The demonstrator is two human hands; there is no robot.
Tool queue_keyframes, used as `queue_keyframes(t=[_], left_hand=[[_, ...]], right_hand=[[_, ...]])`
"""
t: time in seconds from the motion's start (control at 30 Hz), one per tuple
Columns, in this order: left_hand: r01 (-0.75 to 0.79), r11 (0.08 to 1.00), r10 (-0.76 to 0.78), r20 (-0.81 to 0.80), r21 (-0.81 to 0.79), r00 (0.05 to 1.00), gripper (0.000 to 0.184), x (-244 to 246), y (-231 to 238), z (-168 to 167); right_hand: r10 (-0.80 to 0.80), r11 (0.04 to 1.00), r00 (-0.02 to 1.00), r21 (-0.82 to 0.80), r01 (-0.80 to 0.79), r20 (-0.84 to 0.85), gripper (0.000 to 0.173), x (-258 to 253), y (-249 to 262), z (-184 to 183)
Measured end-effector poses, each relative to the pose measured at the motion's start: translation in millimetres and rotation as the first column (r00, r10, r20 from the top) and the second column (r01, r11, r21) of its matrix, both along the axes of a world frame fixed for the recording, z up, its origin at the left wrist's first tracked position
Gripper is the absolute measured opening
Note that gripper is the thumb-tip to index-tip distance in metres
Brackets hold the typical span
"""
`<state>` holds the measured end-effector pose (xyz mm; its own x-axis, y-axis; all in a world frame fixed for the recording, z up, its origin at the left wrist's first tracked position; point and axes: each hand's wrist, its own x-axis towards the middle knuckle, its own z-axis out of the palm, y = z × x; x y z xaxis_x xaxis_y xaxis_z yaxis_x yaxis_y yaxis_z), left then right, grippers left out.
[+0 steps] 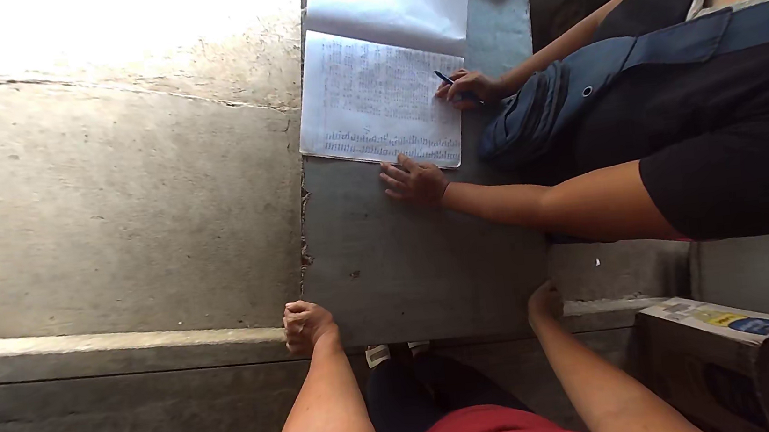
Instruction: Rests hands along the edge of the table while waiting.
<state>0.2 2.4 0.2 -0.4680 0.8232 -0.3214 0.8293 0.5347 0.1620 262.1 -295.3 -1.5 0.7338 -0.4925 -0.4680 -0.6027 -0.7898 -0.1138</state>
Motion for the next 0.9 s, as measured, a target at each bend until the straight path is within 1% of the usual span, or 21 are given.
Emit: queue_keyframes(t=[0.1, 0.4, 0.67, 0.9], left_hand=[[-0.003, 1.000, 0.003, 0.008, 0.000, 1.000, 0.058, 0.5, -0.5, 0.9], [-0.008, 1.000, 0.008, 0.015, 0.003, 1.000, 0.057, 0.6, -0.4, 2.4], [0.000, 1.000, 0.000, 0.013, -0.007, 1.000, 0.057, 0.6, 0.1, 2.3], [-0.002, 1.000, 0.003, 0.012, -0.011, 1.000, 0.058, 1.2, 0.1, 2.7]], right_hand=[[-0.026, 1.000, 1.000, 0.010, 0.026, 0.011, 0.074, 0.5, -0.9, -2.2], [0.024, 1.000, 1.000, -0.011, -0.024, -0.010, 0.074, 0.5, -2.2, -3.4], [-0.007, 1.000, 1.000, 0.001, 0.007, 0.017, 0.074, 0.6, -0.7, -3.2], [0.005, 1.000, 1.000, -0.011, -0.005, 0.007, 0.074, 0.8, 0.0, -2.3]])
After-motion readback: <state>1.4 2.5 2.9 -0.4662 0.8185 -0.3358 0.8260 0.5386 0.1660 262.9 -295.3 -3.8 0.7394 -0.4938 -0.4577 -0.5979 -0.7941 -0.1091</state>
